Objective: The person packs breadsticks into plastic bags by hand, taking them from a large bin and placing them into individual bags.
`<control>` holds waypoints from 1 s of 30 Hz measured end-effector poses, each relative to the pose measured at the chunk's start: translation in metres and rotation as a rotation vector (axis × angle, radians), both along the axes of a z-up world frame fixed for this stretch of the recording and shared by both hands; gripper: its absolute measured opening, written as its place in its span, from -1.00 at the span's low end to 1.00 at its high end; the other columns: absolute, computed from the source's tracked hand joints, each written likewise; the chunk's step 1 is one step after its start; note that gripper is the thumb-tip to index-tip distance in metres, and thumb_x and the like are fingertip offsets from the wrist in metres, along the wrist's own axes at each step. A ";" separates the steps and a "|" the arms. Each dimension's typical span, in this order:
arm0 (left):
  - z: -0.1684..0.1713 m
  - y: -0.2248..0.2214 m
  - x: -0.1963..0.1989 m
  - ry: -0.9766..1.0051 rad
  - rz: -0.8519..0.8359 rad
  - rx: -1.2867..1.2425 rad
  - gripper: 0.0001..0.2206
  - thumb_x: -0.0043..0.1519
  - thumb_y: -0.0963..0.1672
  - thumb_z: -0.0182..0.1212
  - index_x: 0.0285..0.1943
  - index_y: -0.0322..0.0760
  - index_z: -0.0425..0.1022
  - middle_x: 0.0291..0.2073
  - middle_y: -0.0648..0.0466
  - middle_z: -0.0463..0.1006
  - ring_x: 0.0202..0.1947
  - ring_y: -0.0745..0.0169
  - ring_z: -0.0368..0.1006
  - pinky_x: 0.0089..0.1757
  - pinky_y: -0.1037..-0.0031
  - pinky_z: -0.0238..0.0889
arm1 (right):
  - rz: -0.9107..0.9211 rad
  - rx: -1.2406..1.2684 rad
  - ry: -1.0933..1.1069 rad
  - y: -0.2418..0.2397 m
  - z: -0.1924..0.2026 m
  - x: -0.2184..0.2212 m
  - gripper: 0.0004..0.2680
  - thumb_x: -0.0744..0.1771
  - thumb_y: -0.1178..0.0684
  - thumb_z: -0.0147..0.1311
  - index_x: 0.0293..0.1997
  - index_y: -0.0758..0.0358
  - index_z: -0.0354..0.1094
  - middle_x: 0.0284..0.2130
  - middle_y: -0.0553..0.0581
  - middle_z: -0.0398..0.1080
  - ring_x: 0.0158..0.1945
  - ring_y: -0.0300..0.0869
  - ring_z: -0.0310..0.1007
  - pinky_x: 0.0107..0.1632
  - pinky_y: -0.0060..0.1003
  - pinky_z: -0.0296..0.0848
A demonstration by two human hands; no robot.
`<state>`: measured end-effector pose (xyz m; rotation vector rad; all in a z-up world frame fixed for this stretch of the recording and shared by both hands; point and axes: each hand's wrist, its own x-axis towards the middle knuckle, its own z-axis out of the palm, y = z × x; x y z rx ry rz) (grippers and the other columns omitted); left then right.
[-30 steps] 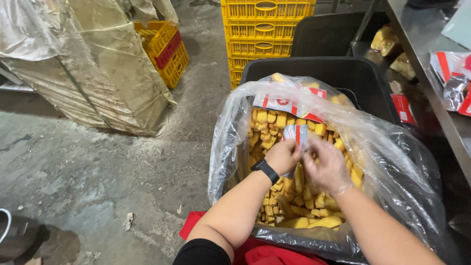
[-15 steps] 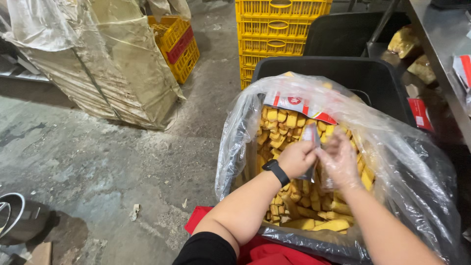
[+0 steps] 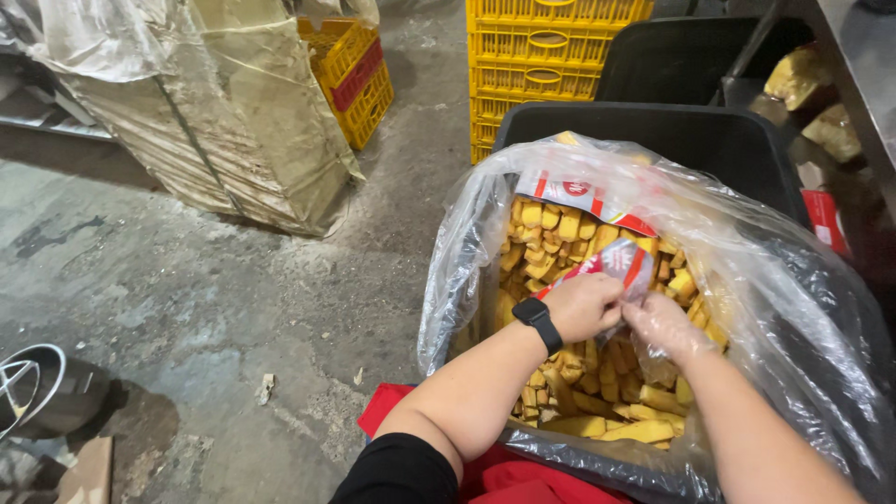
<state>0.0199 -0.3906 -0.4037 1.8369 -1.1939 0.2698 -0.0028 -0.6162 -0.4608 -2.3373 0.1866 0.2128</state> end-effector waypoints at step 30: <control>0.021 0.004 -0.009 0.323 0.288 0.389 -0.70 0.21 0.01 0.03 -0.21 -0.22 0.62 -0.29 -0.15 0.64 -0.23 -0.16 0.58 -0.13 0.08 0.43 | -0.202 -0.468 -0.255 0.068 0.127 -0.056 -0.76 0.31 -0.10 0.10 0.03 0.02 0.51 -0.12 0.29 0.57 -0.04 0.15 0.57 0.06 0.02 0.51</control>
